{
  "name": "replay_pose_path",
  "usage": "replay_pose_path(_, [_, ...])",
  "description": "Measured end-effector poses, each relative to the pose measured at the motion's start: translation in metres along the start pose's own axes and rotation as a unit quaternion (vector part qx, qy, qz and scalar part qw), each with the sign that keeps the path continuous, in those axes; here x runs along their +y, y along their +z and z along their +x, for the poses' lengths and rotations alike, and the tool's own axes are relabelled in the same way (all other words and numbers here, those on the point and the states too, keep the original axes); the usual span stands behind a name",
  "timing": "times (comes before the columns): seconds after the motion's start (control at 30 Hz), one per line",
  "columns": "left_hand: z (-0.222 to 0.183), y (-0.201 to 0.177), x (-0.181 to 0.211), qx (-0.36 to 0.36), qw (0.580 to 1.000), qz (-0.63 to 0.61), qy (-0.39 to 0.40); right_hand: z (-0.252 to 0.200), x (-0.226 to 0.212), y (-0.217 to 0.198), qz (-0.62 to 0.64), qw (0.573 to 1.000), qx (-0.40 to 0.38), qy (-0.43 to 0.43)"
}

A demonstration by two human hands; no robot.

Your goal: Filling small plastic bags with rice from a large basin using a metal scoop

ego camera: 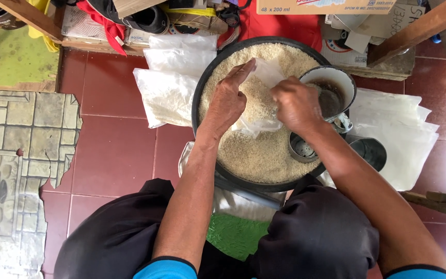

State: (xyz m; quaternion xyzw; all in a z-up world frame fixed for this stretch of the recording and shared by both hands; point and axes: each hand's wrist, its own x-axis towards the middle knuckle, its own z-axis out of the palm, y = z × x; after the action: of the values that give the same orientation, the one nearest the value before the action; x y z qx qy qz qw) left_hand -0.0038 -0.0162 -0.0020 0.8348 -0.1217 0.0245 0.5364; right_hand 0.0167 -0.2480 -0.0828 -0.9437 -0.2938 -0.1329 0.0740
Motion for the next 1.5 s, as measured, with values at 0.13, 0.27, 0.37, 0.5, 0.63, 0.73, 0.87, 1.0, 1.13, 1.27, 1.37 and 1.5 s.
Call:
replay_pose_path(0.13, [-0.003,-0.002,-0.001,0.002,1.0,0.009,0.003,-0.001,-0.004,-0.04,0.198,0.976,0.042,0.079])
replay_pose_path(0.27, [-0.001,-0.001,-0.003,0.002,1.0,0.006,0.008,0.004,-0.02,-0.086,0.41,0.888,0.053,0.201])
replay_pose_path(0.37, [-0.002,-0.004,0.0,-0.006,1.0,0.016,-0.003,0.004,-0.03,-0.095,0.606,0.744,0.048,0.278])
replay_pose_path(0.5, [-0.002,-0.004,-0.003,-0.002,1.0,-0.001,-0.014,0.002,-0.037,-0.095,0.691,0.642,0.044,0.327])
replay_pose_path(0.63, [-0.002,-0.004,-0.008,-0.003,1.0,-0.019,-0.019,-0.001,-0.04,-0.087,0.73,0.594,0.044,0.335])
replay_pose_path(0.73, [-0.003,-0.007,-0.01,-0.002,0.999,-0.033,-0.019,0.0,-0.046,-0.09,0.745,0.581,0.048,0.324])
replay_pose_path(0.87, [-0.003,-0.009,-0.007,0.0,1.0,-0.021,-0.014,0.002,-0.049,-0.089,0.749,0.585,0.047,0.309])
replay_pose_path(1.0, [-0.003,-0.01,-0.008,-0.002,1.0,-0.027,-0.015,0.006,-0.054,-0.098,0.75,0.585,0.052,0.304])
replay_pose_path(1.13, [-0.003,-0.009,-0.006,-0.001,0.999,-0.031,-0.015,0.006,-0.055,-0.102,0.766,0.571,0.046,0.293])
replay_pose_path(1.27, [-0.002,-0.008,-0.006,0.002,1.0,-0.027,-0.015,0.007,-0.058,-0.106,0.773,0.567,0.035,0.285])
replay_pose_path(1.37, [-0.002,-0.008,-0.007,0.003,0.999,-0.028,-0.015,0.009,-0.06,-0.111,0.775,0.564,0.038,0.282])
replay_pose_path(1.5, [-0.002,-0.008,-0.009,-0.002,1.0,-0.027,-0.015,0.007,-0.056,-0.101,0.778,0.563,0.051,0.274])
